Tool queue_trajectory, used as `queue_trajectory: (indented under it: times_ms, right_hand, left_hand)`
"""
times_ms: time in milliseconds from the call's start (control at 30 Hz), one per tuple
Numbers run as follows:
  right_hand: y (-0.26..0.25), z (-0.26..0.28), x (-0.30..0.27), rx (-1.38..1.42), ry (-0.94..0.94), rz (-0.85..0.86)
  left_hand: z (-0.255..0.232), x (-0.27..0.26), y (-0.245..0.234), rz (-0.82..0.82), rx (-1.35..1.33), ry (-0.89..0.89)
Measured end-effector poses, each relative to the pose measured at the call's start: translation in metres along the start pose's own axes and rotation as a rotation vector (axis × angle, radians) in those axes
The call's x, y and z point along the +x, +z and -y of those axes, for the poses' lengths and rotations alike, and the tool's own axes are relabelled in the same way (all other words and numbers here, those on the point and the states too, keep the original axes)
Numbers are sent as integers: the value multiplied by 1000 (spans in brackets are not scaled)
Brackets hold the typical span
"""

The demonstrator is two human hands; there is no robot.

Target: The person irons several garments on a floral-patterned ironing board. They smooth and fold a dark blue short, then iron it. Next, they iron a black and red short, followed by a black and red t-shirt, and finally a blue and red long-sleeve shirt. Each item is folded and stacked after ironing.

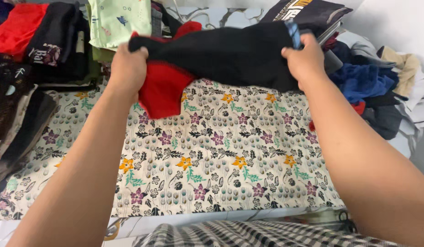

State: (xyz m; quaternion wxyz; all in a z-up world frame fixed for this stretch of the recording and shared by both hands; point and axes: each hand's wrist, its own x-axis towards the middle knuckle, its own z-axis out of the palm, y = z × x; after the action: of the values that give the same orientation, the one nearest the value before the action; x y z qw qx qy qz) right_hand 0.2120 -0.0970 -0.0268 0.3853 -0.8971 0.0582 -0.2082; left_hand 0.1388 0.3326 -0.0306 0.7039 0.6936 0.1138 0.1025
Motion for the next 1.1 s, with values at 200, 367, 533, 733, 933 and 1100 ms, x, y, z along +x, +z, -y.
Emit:
queue_trajectory:
  times_ms: [200,367,533,733,933,1100]
  right_hand:
    - [-10,-109,-104,-439,45,260]
    - [-6,-137,-137,-522,210,342]
    - [1,-139,-128,-420,175,240]
    - [33,-142,-92,-319,56,316]
    - [57,-129,-76,-265,332,413]
    - [52,-109,-78,-402,312,327]
  left_hand:
    - [89,-112,-21,170,661,-470]
    - [96,-128,-21,-31,1137,-393]
    - [87,-127,17,-150,1005,335]
    - [75,-127,76,278,627,337]
    - [69,-108,140,436,494,210]
    - [73,-75,189,522,435,37]
